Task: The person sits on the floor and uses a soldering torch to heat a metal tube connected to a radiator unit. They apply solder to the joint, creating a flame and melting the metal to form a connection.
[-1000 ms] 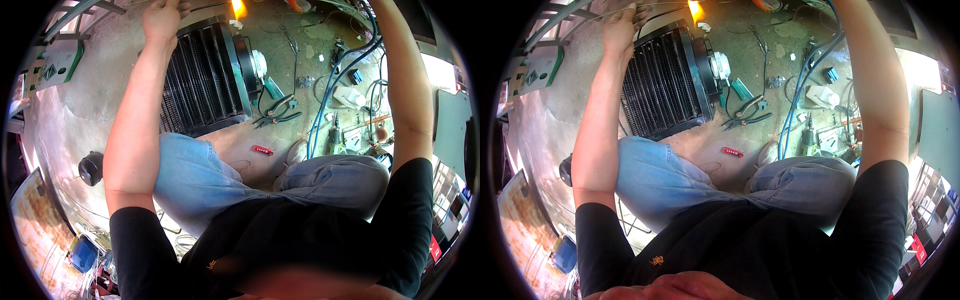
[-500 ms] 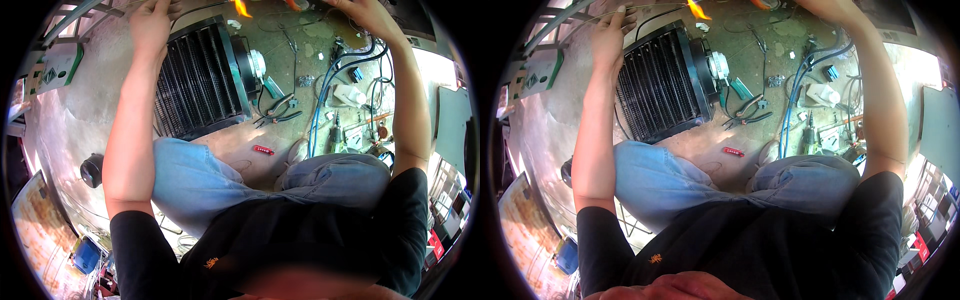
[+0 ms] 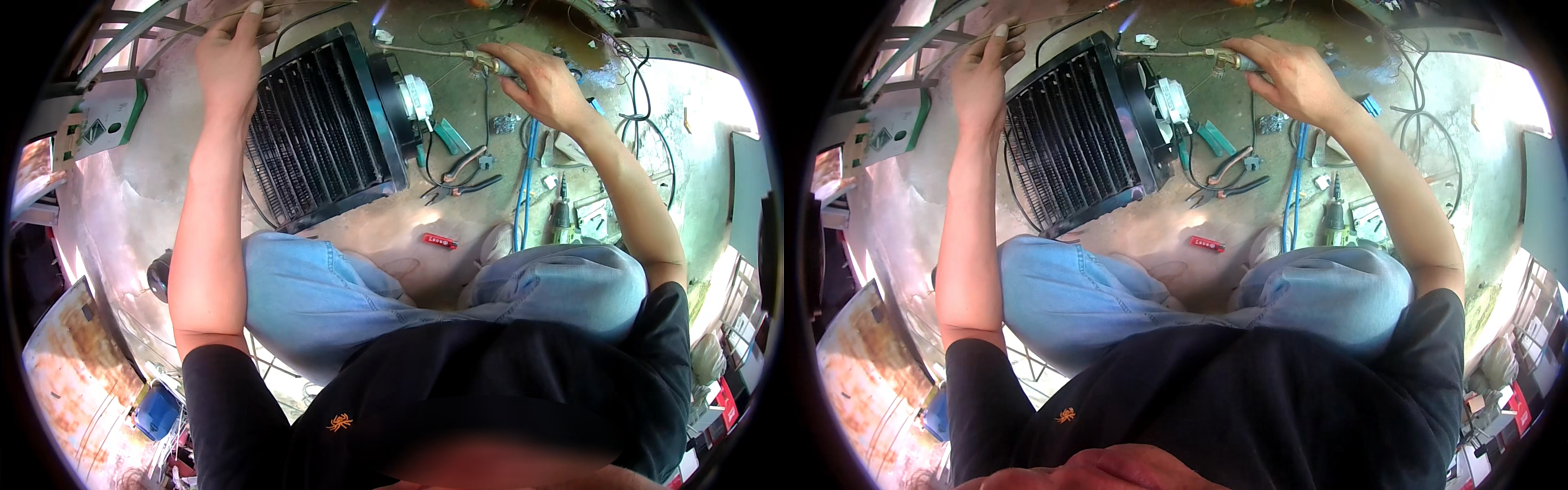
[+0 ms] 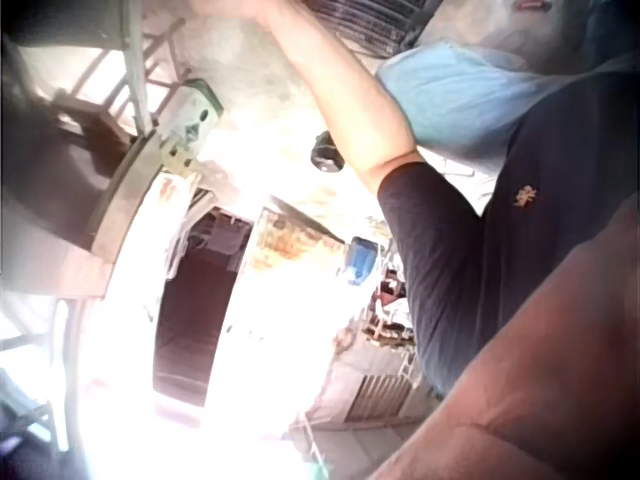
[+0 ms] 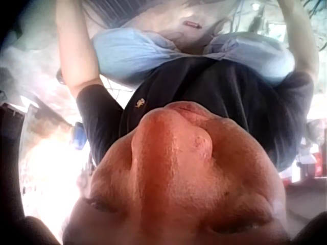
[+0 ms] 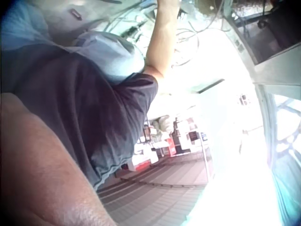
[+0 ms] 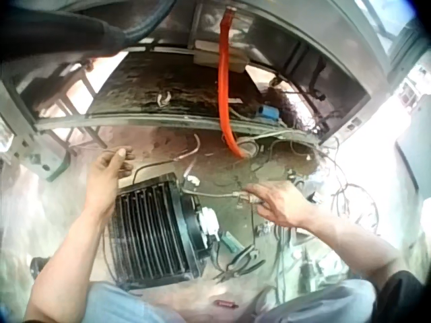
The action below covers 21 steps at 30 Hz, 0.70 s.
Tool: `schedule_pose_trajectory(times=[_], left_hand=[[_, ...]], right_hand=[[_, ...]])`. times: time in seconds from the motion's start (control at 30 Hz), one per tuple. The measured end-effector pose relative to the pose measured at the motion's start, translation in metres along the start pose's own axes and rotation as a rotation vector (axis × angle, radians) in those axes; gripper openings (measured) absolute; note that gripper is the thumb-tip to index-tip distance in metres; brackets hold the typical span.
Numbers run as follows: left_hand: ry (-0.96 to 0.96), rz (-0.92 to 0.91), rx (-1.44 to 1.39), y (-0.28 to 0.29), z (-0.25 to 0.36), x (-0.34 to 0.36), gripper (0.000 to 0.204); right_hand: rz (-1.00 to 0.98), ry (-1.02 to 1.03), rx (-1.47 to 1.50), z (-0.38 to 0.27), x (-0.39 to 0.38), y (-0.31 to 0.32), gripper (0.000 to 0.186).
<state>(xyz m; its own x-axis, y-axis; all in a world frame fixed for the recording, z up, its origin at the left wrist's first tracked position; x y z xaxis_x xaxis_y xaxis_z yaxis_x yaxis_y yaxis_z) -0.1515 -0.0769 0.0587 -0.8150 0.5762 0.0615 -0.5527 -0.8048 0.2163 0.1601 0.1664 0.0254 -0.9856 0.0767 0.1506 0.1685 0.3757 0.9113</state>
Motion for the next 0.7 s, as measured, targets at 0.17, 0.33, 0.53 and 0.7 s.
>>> schedule_pose_trajectory(times=[0.17,0.33,0.53,0.7], left_hand=[[-0.019,0.032,0.072,0.007,0.011,-0.009,0.033],[-0.021,0.036,0.054,0.010,0.009,-0.010,0.032],[-0.014,0.022,0.020,0.010,0.002,-0.008,0.032],[-0.004,0.011,0.010,0.007,0.002,-0.007,0.032]], right_hand=[[0.095,0.063,0.017,0.008,0.007,-0.008,0.054],[0.085,0.073,-0.018,0.016,0.017,-0.013,0.054],[0.068,0.030,-0.038,0.018,0.018,-0.014,0.053],[0.089,0.028,-0.011,0.021,0.018,-0.014,0.053]])
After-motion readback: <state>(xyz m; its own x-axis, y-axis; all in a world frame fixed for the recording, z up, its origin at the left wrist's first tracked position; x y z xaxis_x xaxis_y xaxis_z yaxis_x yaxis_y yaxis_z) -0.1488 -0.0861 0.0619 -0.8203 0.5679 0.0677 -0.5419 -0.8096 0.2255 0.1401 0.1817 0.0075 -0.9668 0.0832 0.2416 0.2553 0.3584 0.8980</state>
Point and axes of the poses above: each hand's wrist, its own x-axis towards the middle knuckle, its own y-axis out of the back of the hand, z = x × y, the point moved 4 cm from there along x, towards the middle knuckle, and after that the axes turned 1 degree about x, right-handed, at the moved point
